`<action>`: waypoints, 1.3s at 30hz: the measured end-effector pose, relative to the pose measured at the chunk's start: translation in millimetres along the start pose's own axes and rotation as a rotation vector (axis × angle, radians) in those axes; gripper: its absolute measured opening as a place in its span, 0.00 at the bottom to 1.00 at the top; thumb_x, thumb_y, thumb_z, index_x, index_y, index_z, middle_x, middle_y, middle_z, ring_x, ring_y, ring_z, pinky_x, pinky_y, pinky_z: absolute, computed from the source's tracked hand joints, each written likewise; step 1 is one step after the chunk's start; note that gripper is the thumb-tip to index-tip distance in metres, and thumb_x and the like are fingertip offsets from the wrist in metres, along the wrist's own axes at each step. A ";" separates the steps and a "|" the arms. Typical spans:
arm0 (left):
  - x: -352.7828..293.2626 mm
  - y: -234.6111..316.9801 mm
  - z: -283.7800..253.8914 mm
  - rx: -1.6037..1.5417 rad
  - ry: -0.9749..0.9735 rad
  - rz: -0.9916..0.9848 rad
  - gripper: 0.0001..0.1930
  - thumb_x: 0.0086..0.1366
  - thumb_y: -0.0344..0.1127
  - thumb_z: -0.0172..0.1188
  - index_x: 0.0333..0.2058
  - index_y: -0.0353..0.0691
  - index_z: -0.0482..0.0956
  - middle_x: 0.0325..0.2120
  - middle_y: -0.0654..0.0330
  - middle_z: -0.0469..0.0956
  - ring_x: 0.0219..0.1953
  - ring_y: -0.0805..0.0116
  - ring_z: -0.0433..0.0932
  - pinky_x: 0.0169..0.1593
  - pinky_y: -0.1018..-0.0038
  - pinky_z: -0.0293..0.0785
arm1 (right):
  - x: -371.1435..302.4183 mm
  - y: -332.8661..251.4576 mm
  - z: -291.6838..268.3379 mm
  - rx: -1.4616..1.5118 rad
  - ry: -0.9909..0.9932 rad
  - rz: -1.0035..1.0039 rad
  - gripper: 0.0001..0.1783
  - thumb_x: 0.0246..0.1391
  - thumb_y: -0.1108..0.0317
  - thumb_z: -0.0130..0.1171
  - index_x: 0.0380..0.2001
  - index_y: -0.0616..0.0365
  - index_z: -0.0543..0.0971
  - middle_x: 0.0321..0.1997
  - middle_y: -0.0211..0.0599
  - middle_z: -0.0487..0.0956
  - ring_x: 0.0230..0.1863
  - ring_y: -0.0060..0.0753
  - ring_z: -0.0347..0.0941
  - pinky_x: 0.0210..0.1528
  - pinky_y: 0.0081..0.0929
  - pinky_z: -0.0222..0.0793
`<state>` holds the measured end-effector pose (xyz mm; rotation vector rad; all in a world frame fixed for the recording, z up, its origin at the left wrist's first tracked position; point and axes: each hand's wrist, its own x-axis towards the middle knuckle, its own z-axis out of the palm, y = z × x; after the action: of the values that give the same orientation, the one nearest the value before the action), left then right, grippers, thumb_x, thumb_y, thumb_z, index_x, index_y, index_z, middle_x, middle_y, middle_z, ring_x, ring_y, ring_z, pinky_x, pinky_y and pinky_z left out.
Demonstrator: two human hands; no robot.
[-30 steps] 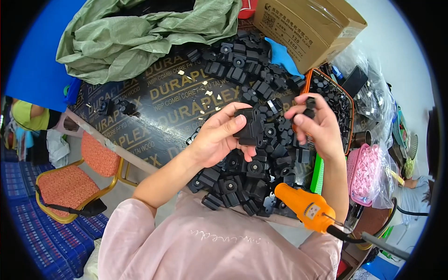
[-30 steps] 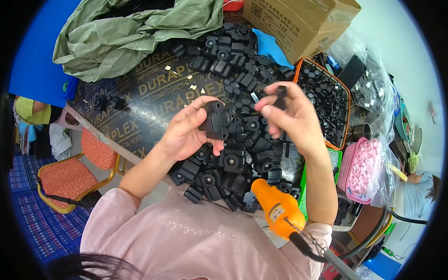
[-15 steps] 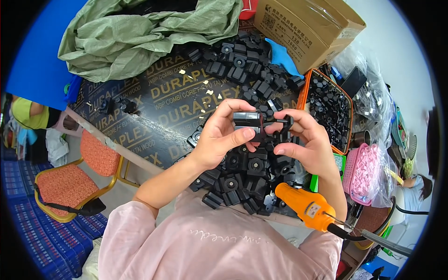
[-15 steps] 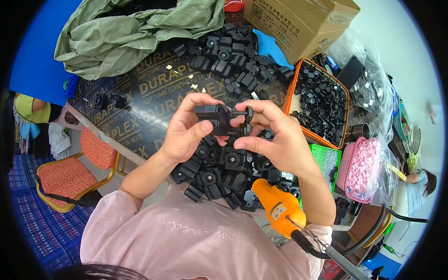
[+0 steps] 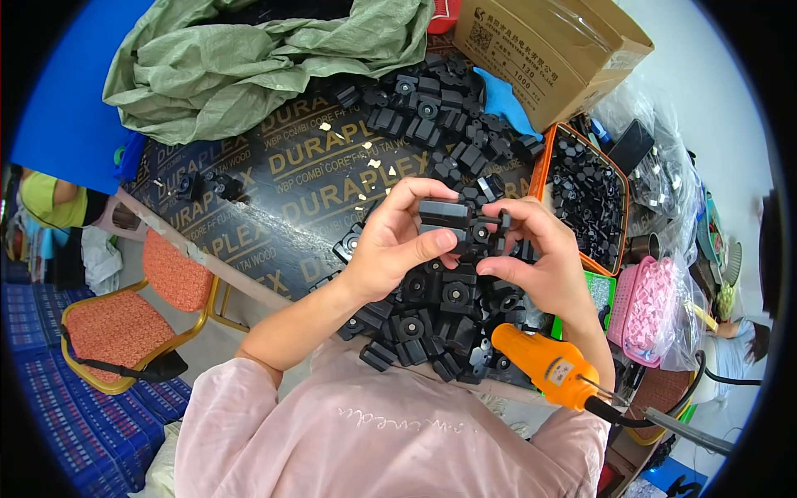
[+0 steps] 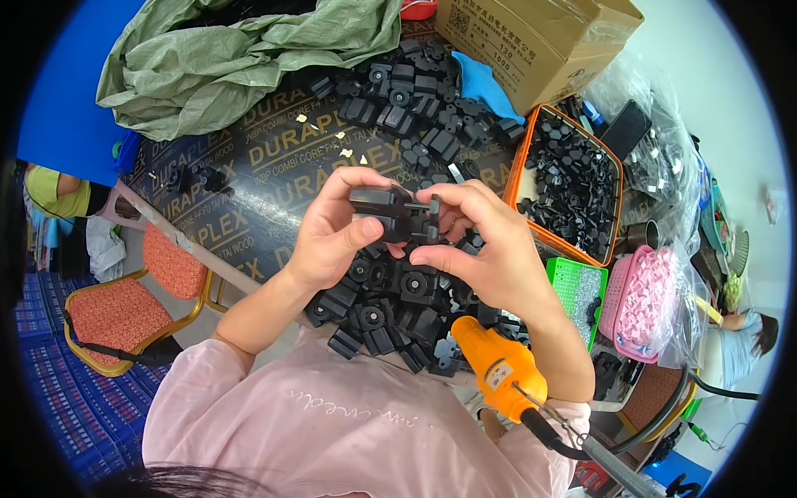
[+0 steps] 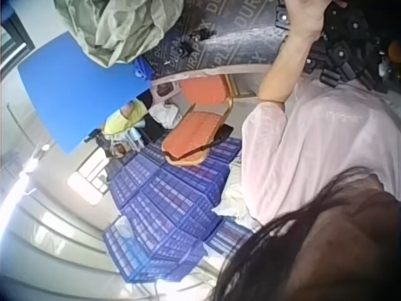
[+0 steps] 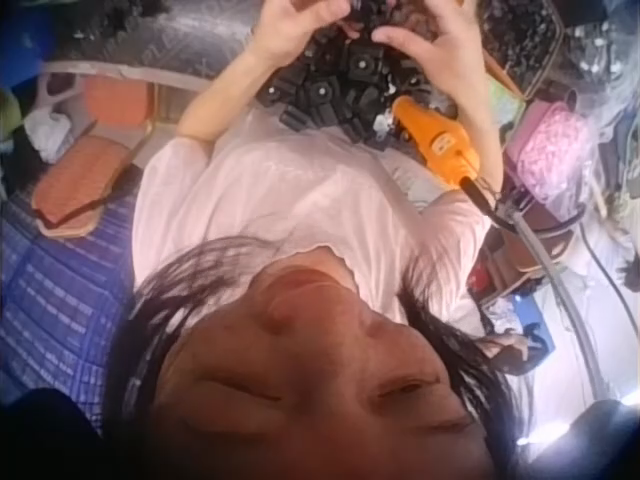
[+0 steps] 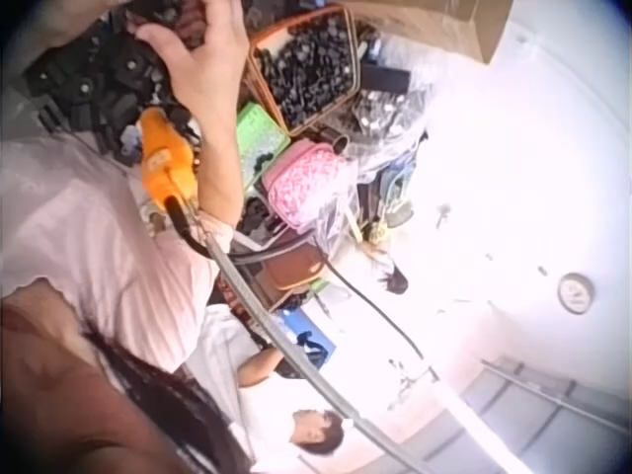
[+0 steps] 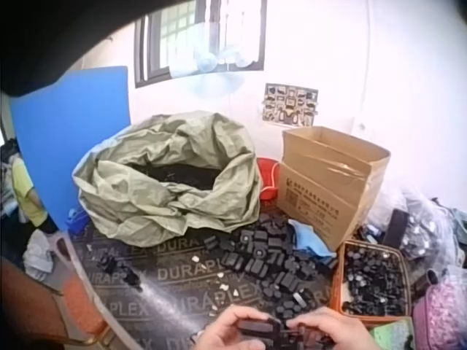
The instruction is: The person assembles plastic components by picking up plastic housings and small plastic pieces and fitting the pieces onto the housings by hand.
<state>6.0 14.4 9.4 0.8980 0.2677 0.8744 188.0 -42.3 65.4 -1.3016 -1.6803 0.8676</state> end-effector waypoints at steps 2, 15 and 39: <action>-1.2 -0.1 3.7 0.098 0.021 0.067 0.20 0.57 0.30 0.59 0.47 0.39 0.63 0.39 0.59 0.67 0.38 0.72 0.72 0.35 0.77 0.75 | 2.1 -4.8 0.1 -0.091 -0.007 -0.031 0.28 0.33 0.73 0.69 0.43 0.58 0.72 0.30 0.30 0.72 0.29 0.23 0.69 0.31 0.19 0.67; -4.2 -9.3 7.9 0.255 0.014 0.158 0.20 0.57 0.26 0.58 0.47 0.36 0.63 0.42 0.59 0.68 0.45 0.72 0.70 0.49 0.75 0.68 | 1.2 4.1 14.5 -0.381 -0.051 -0.161 0.33 0.36 0.66 0.66 0.50 0.59 0.68 0.35 0.40 0.70 0.33 0.41 0.71 0.33 0.28 0.69; 124.8 -31.6 -131.5 2.062 0.015 0.147 0.40 0.46 0.48 0.65 0.57 0.58 0.57 0.58 0.49 0.52 0.59 0.46 0.53 0.50 0.51 0.61 | 7.9 174.3 -80.2 -1.192 0.053 0.440 0.30 0.41 0.65 0.61 0.51 0.52 0.66 0.44 0.44 0.71 0.45 0.46 0.70 0.41 0.38 0.70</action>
<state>31.5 174.0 -78.6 2.8023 1.2146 0.4740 330.5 8.0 -53.1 -2.5005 -1.9395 -0.0716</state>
